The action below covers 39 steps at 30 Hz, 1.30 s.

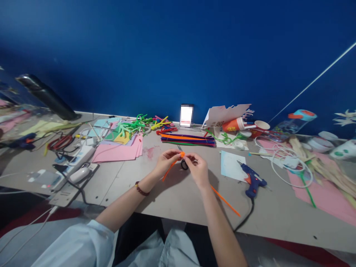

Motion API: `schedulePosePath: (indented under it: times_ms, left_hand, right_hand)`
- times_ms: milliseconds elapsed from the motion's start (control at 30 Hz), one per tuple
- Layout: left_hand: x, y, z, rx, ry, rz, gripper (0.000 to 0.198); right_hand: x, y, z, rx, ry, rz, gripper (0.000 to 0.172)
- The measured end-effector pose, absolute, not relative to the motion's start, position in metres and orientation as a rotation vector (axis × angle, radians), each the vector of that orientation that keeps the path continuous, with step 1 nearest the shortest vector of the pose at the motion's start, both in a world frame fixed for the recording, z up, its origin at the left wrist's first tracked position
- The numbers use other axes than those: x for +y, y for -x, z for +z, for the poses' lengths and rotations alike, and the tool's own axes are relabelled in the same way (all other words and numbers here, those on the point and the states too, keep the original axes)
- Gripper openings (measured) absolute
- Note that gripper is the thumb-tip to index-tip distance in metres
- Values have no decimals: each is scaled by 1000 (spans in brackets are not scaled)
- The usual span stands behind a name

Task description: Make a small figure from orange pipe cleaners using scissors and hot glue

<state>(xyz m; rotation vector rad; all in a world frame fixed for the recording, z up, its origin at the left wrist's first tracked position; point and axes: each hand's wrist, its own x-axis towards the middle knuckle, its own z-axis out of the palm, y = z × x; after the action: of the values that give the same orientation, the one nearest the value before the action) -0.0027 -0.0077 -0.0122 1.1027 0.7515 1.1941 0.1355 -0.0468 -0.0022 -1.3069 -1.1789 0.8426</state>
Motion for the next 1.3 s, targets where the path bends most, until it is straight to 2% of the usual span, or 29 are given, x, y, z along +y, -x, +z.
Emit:
schedulePosePath:
  times_ms: [133, 567, 1300]
  left_hand:
    - [-8, 3, -12, 772, -1178, 1227, 25]
    - [-13, 4, -13, 836, -1611, 1346, 15]
    - [-17, 5, -19, 823, -1868, 1540, 13]
  right_hand:
    - [-48, -135, -4, -1209, 1337, 756, 29]
    - [-45, -140, -4, -1111, 1271, 981, 29]
    - [-43, -140, -11, -1137, 1301, 956, 31]
